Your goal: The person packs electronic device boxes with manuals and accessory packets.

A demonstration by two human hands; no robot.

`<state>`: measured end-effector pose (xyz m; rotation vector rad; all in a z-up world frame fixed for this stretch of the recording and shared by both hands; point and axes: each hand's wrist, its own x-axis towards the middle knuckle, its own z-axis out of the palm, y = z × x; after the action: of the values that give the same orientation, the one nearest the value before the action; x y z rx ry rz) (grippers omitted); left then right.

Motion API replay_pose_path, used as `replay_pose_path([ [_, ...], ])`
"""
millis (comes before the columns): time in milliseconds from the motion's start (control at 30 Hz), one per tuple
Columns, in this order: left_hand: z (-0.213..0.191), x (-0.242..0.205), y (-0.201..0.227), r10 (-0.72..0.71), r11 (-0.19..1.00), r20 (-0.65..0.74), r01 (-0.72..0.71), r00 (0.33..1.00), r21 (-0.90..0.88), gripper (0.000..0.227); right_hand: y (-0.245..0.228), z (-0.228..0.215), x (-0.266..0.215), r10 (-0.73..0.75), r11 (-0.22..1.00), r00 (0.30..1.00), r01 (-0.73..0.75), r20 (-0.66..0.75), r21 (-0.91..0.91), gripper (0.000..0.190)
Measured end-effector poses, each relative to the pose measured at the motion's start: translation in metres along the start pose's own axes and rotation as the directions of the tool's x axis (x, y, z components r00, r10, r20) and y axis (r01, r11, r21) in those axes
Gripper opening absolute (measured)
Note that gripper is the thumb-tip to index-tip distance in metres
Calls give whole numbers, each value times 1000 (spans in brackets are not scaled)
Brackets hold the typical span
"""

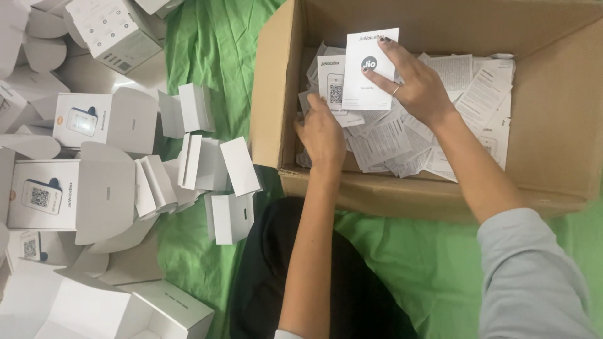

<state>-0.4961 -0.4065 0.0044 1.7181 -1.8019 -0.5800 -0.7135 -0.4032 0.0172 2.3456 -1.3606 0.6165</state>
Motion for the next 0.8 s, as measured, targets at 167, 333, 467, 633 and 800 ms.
replay_pose_path([
  [167,-4,0,6,1,1000,48,-2,999,25,14,3,6,4,-10,1000,1000,10,-28,3,34],
  [333,-6,0,6,50,998,-8,-50,999,32,14,-7,1,14,-71,997,995,69,-71,-21,34],
  [467,-2,-2,5,115,993,-29,-116,993,-2,16,-7,4,11,-72,995,997,70,-24,-64,39],
  [633,-6,-2,10,147,989,-6,-148,989,-23,21,-8,2,12,-77,996,997,77,6,-43,43],
  [800,-4,0,11,148,988,58,-150,987,32,21,-7,4,12,-93,995,995,94,37,-38,48],
])
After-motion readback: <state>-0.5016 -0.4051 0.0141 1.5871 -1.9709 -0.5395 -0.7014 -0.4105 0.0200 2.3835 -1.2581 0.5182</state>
